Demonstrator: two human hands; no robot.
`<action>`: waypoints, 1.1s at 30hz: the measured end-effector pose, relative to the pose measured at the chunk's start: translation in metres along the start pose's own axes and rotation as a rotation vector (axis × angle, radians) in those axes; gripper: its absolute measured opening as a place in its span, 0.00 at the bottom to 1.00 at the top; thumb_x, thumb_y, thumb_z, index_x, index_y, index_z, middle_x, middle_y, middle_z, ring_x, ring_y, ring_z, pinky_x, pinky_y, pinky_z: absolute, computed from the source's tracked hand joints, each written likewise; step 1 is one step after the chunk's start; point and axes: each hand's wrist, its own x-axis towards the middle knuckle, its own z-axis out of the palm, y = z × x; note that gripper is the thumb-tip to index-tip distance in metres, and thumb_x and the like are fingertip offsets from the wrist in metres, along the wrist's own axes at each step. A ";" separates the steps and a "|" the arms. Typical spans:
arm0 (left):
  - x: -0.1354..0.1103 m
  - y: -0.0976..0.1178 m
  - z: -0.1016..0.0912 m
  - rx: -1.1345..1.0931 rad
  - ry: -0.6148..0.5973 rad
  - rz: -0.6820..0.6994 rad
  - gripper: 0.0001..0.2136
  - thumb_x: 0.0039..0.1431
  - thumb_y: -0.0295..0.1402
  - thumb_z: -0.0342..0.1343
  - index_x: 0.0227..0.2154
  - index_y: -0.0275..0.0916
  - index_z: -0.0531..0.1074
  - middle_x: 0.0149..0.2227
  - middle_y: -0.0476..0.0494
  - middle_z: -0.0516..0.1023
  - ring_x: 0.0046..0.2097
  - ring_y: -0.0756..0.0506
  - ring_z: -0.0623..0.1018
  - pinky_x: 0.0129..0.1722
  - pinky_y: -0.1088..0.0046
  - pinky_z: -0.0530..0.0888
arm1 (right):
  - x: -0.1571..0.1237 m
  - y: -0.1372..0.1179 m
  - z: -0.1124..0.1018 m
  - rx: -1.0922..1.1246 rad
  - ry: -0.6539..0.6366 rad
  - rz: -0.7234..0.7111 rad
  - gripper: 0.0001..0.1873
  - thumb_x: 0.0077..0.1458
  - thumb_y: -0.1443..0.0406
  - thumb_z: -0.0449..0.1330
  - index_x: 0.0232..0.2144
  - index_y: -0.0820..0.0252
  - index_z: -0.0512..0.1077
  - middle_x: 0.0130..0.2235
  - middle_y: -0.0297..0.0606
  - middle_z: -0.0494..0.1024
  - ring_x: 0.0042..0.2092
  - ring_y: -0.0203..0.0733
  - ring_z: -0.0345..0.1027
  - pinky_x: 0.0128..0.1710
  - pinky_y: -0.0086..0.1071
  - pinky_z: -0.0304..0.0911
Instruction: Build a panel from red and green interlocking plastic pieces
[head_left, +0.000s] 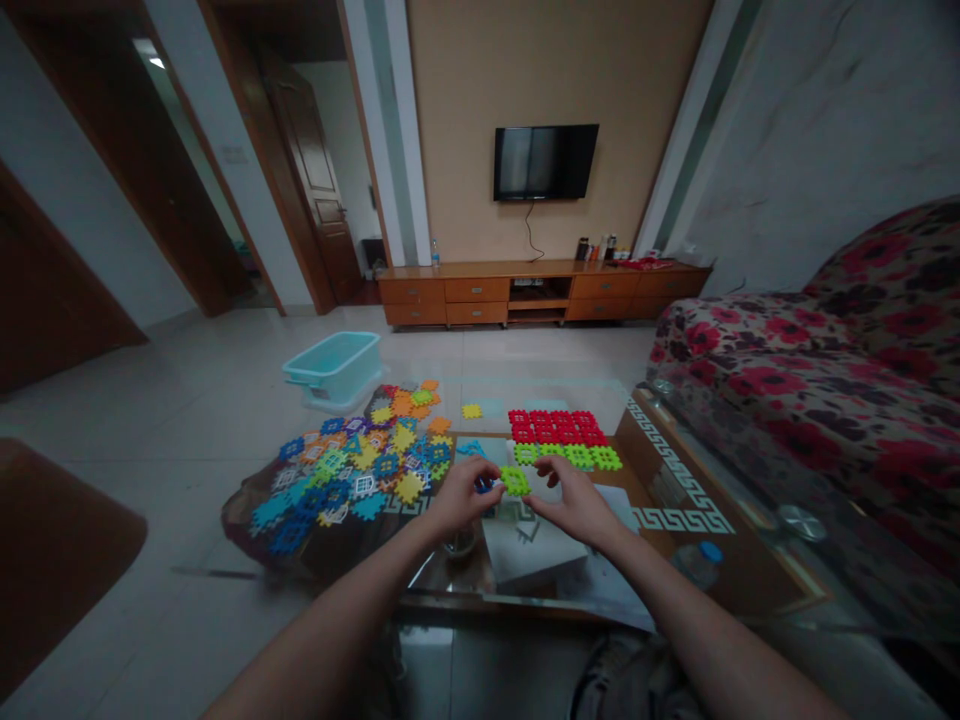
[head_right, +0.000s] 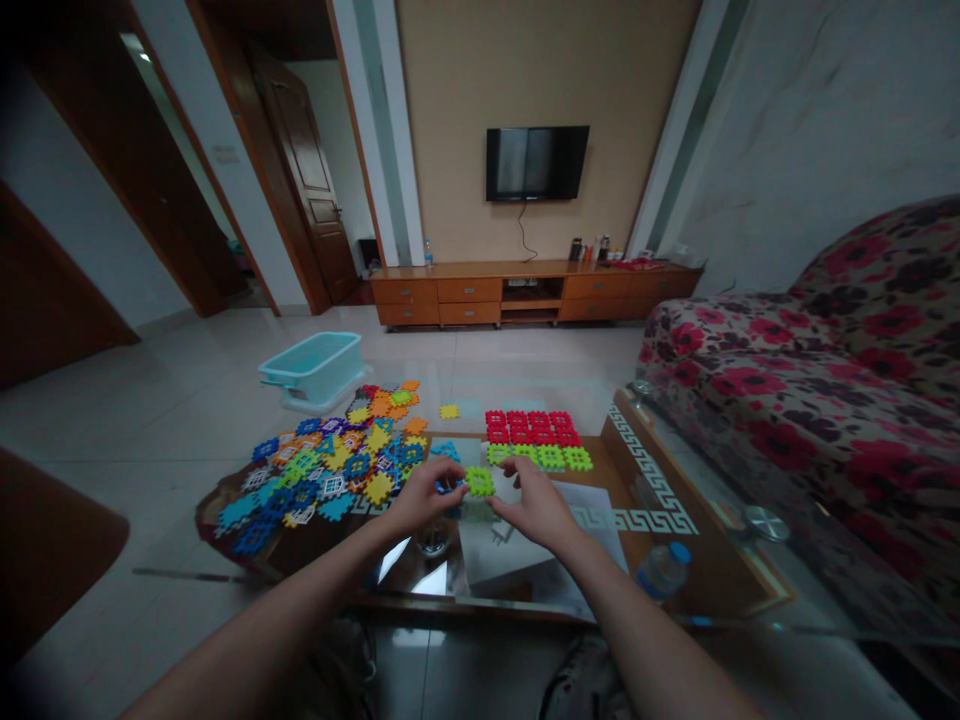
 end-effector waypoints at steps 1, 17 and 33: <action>0.001 -0.001 0.001 -0.013 0.030 -0.028 0.06 0.57 0.35 0.59 0.33 0.39 0.75 0.33 0.45 0.74 0.35 0.46 0.73 0.36 0.72 0.68 | 0.001 0.000 -0.002 0.007 0.005 0.012 0.19 0.50 0.58 0.65 0.43 0.60 0.70 0.40 0.41 0.77 0.39 0.45 0.71 0.40 0.39 0.67; 0.004 -0.005 0.013 -0.108 0.093 -0.123 0.07 0.55 0.35 0.60 0.33 0.37 0.75 0.32 0.46 0.76 0.35 0.47 0.75 0.35 0.73 0.70 | 0.005 -0.009 -0.002 0.202 -0.113 0.131 0.09 0.52 0.60 0.62 0.29 0.61 0.76 0.30 0.38 0.80 0.32 0.42 0.72 0.33 0.32 0.62; 0.003 -0.006 0.014 -0.109 0.085 -0.119 0.08 0.56 0.36 0.60 0.33 0.37 0.76 0.32 0.45 0.77 0.34 0.48 0.75 0.34 0.73 0.70 | 0.006 -0.006 0.000 0.317 -0.055 0.205 0.13 0.51 0.57 0.63 0.32 0.62 0.78 0.32 0.40 0.81 0.33 0.43 0.73 0.35 0.33 0.65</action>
